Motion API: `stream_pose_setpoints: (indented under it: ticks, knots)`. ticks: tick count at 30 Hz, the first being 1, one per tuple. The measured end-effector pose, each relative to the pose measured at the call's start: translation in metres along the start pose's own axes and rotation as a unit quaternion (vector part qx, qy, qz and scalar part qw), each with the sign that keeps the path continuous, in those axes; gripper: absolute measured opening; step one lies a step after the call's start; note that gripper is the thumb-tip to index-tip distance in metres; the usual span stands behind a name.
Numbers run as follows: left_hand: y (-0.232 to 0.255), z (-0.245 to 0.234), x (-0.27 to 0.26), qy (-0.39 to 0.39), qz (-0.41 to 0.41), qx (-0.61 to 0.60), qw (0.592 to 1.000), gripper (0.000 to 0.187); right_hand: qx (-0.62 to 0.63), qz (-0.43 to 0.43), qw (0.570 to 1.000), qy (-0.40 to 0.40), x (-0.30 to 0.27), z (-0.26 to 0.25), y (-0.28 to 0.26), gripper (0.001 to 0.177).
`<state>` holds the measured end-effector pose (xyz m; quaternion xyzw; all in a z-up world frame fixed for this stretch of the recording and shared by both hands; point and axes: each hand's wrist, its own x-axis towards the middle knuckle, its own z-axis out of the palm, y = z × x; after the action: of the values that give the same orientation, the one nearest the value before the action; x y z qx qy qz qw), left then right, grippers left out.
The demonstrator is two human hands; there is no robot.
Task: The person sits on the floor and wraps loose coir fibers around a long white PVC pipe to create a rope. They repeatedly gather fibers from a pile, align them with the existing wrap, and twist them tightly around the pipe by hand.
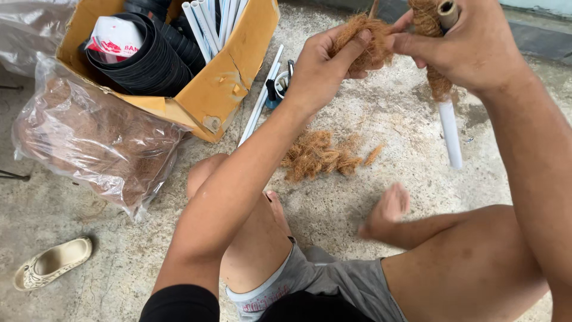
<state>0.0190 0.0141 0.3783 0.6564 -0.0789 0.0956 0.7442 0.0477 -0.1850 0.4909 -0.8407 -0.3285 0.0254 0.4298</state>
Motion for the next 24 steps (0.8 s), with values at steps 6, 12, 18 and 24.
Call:
stream_pose_setpoints:
  ticks: [6,12,18,24]
  knots:
    - [-0.038,0.002,0.008,0.006,-0.011,-0.005,1.000,0.040,-0.048,0.104,0.993,0.017,0.017,0.032,0.042,0.017]
    - [-0.053,-0.002,0.011,-0.053,-0.109,0.022,0.992,0.042,-0.111,0.069,0.991,-0.001,0.022,0.054,0.095,0.019]
    - [-0.056,-0.004,0.020,-0.009,-0.145,0.007,0.989,0.043,0.131,0.153,0.978,-0.056,0.034,0.058,0.124,0.016]
    - [-0.081,-0.011,0.023,0.038,-0.149,-0.031,0.988,0.042,0.302,0.179,0.936,0.021,0.036,0.054,0.149,0.036]
